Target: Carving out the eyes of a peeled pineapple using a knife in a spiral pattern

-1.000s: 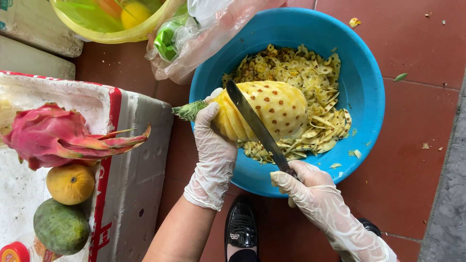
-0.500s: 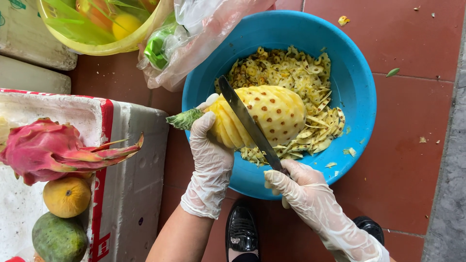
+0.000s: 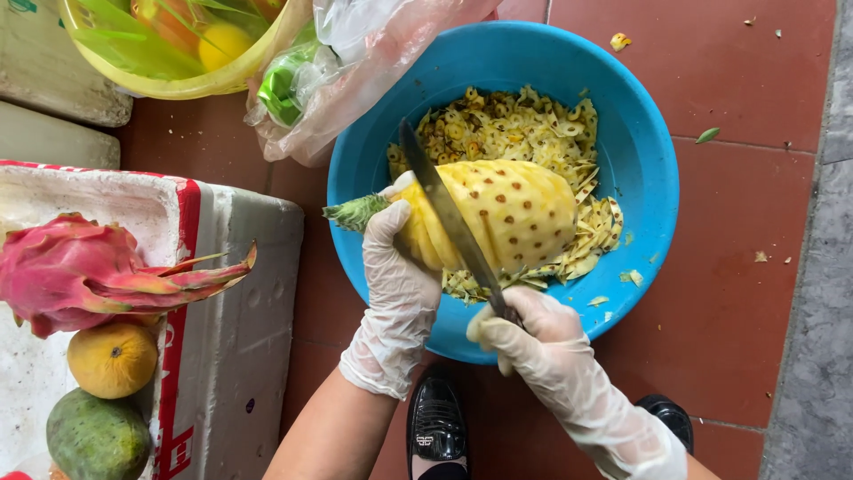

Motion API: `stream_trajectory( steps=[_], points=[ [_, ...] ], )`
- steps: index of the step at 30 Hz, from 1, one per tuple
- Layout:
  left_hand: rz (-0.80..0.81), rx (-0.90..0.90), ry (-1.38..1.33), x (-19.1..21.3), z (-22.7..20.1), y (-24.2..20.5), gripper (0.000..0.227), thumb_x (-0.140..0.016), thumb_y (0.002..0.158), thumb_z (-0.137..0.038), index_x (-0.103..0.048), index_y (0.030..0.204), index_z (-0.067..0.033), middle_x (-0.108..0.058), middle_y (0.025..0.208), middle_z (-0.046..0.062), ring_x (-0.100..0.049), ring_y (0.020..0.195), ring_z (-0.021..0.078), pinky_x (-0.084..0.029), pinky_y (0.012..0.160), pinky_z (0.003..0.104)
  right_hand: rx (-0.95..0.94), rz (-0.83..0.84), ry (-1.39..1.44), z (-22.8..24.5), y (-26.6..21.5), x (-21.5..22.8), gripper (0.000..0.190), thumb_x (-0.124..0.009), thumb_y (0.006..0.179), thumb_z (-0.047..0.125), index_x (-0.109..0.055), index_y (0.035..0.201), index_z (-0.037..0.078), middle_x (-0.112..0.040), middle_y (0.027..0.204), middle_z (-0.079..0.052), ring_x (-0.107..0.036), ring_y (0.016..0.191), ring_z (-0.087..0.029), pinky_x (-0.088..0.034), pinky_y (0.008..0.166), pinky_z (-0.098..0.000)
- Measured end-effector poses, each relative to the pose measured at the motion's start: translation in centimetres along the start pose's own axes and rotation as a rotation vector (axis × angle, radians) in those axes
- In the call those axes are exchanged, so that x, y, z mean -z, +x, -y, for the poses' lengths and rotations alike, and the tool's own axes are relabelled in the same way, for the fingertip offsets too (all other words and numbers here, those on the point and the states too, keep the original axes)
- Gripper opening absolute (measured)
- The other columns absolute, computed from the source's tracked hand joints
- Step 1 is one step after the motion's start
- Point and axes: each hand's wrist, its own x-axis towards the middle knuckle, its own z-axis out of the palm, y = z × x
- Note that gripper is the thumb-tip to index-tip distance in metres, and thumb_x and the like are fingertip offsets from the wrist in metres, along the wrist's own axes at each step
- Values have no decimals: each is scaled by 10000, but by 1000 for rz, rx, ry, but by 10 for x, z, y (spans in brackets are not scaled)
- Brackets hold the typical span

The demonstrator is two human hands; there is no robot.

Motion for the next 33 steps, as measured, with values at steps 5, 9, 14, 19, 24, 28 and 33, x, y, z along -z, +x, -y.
stream_trajectory(
  steps=[5,9,14,19,24,28,33],
  points=[
    [-66,-66,99,1,-3,4,490,-782,709,-137,-656,1170,-28,-669,1161,70,-647,1169,308,-533,1067,467,-433,157,623,1,-13,17,746,-489,971,563,-715,732,-106,-635,542,-222,-524,367,-207,-384,400,-280],
    [-108,-80,160,-2,-5,4,547,-784,689,-145,-679,1208,-7,-690,1246,142,-668,1182,350,-574,1024,489,-509,223,756,5,-12,19,806,-455,966,643,-647,663,-78,-553,472,-217,-452,338,-218,-323,364,-303],
    [-29,-75,102,-1,-4,7,529,-783,710,-132,-662,1206,7,-671,1181,94,-654,1179,326,-542,1065,469,-489,189,686,7,-10,20,841,-467,932,668,-681,672,-102,-576,470,-212,-467,320,-213,-341,345,-305],
    [-16,-98,135,-3,-6,5,485,-807,717,-142,-659,1165,-30,-672,1171,79,-651,1189,319,-546,1068,491,-465,180,715,1,-8,21,824,-471,969,618,-696,701,-127,-591,485,-231,-463,309,-191,-355,335,-284],
    [36,-89,205,-13,-7,-4,412,-759,741,-150,-670,1130,-49,-677,1185,98,-665,1154,313,-563,1025,471,-447,224,806,2,-1,22,793,-458,1010,586,-697,738,-120,-594,511,-211,-451,314,-182,-376,343,-275],
    [5,-41,218,-16,-4,-9,589,-777,718,-149,-654,1268,25,-690,1300,230,-674,1199,399,-566,1049,540,-447,200,775,7,10,24,807,-456,1000,606,-696,720,-112,-580,486,-212,-436,300,-180,-348,317,-281],
    [269,-164,339,-23,-1,-15,433,-768,813,-149,-682,1198,29,-711,1247,228,-691,1177,380,-550,1081,545,-489,269,932,4,23,35,798,-469,1031,581,-708,754,-128,-595,498,-203,-471,299,-171,-360,279,-267]
  ],
)
